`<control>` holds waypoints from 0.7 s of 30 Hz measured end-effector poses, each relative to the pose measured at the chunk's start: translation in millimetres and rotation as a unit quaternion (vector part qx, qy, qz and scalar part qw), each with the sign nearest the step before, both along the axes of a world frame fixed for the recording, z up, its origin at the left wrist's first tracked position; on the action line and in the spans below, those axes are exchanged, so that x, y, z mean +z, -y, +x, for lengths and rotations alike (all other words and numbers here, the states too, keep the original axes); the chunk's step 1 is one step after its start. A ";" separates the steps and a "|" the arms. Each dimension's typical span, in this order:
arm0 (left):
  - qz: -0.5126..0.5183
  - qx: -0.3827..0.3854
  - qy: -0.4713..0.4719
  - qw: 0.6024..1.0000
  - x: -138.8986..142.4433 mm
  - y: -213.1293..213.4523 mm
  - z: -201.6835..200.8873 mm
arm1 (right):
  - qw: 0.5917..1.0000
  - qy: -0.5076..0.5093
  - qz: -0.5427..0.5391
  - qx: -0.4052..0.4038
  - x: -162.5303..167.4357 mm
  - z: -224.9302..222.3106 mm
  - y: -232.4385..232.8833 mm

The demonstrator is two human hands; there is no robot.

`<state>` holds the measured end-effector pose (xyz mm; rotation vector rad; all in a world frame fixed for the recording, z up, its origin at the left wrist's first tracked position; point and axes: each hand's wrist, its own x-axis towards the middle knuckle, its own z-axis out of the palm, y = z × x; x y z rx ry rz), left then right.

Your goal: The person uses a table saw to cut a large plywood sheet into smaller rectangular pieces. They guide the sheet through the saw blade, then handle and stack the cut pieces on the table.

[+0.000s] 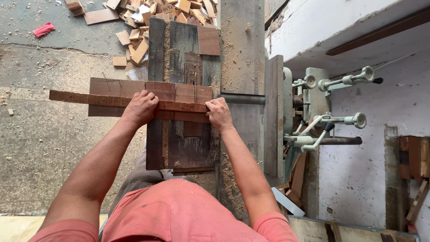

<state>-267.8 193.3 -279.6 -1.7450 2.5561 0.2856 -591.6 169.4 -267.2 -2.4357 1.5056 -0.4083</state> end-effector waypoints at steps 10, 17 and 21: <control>0.007 -0.008 0.014 1.000 1.5 24.1 3.7 | 1.000 -0.009 0.011 -0.007 5.9 7.5 22.6; -0.005 -0.007 0.003 1.000 0.1 45.8 7.0 | 1.000 -0.012 0.009 -0.004 10.8 13.3 44.3; 0.002 -0.003 0.014 1.000 0.9 59.7 11.5 | 1.000 -0.010 -0.011 -0.005 10.3 15.3 63.9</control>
